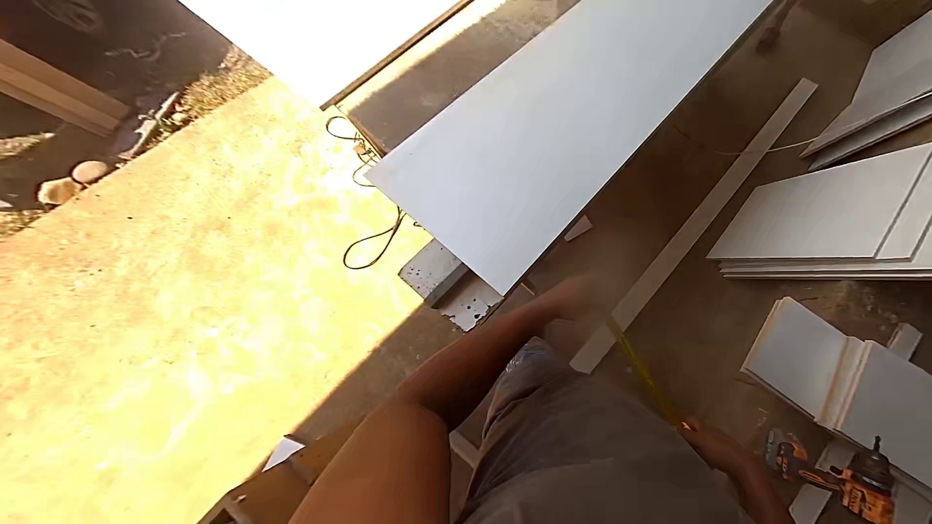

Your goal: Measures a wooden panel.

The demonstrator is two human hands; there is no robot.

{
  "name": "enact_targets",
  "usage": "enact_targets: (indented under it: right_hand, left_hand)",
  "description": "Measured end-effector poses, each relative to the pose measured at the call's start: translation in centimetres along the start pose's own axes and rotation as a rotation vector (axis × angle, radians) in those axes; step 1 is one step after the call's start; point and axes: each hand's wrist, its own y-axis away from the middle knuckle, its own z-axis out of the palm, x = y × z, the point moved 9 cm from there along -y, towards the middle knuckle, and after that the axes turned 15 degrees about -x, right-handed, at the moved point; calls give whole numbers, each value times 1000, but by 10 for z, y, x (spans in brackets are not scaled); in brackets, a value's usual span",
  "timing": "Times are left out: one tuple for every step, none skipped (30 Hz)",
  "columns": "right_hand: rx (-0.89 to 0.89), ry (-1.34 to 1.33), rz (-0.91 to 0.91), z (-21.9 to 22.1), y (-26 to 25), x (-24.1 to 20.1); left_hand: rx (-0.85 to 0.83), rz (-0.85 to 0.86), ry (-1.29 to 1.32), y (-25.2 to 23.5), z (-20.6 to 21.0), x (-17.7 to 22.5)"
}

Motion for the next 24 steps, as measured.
enact_targets:
  right_hand:
    - [1, -48, 16, 10, 9, 12]
    - [24, -97, 4, 15, 16, 20]
    - [53, -135, -18, 19, 22, 29]
    - [66, -152, -29, 25, 30, 37]
    - [68, -154, -28, 34, 42, 43]
    - [64, -141, -14, 42, 52, 45]
    - [70, -113, 4, 48, 58, 40]
    - [78, -72, 26, 52, 62, 31]
    - [92, -29, 43, 55, 63, 18]
    - [104, 13, 59, 56, 63, 3]
    - [114, 45, 76, 57, 63, -12]
    - [124, 70, 90, 58, 63, -27]
    - [135, 92, 113, 56, 65, -41]
    - [150, 117, 131, 53, 65, -54]
    - [162, 133, 144, 49, 66, -65]
    - [174, 141, 156, 46, 66, -75]
    - [184, 135, 161, 43, 64, -82]
    - [199, 125, 159, 41, 62, -89]
    - [215, 131, 157, 38, 61, -94]
    - [223, 138, 163, 36, 62, -102]
    - [218, 154, 178, 34, 65, -111]
    - [222, 167, 178, 33, 67, -117]
    - [230, 176, 171, 33, 69, -121]
    - [240, 180, 161, 34, 71, -124]
  left_hand:
    - [117, -33, 5, 27, -49, -36]
    - [241, -83, 5, 59, -103, -73]
    - [371, -149, -6, 92, -158, -108]
    - [497, -233, -5, 125, -206, -144]
    - [617, -320, 22, 156, -244, -179]
    - [734, -403, 57, 185, -272, -212]
    - [842, -473, 83, 210, -294, -238]
    - [927, -532, 102, 230, -309, -257]
    - [986, -584, 109, 243, -317, -270]
    - [1001, -633, 94, 248, -321, -277]
    - [976, -677, 65, 247, -322, -284]
    - [942, -707, 28, 242, -322, -291]
    - [923, -731, -15, 237, -321, -299]
    - [919, -755, -44, 234, -322, -307]
    - [914, -776, -63, 232, -326, -316]
    - [913, -802, -81, 232, -328, -324]
    - [913, -821, -95, 234, -330, -331]
    - [905, -825, -108, 235, -334, -336]
    - [889, -821, -119, 235, -338, -339]
    - [874, -814, -127, 235, -342, -340]
    - [859, -805, -123, 234, -346, -342]
    - [844, -798, -118, 235, -349, -342]
    - [838, -787, -114, 235, -350, -341]
    - [838, -776, -110, 236, -352, -339]
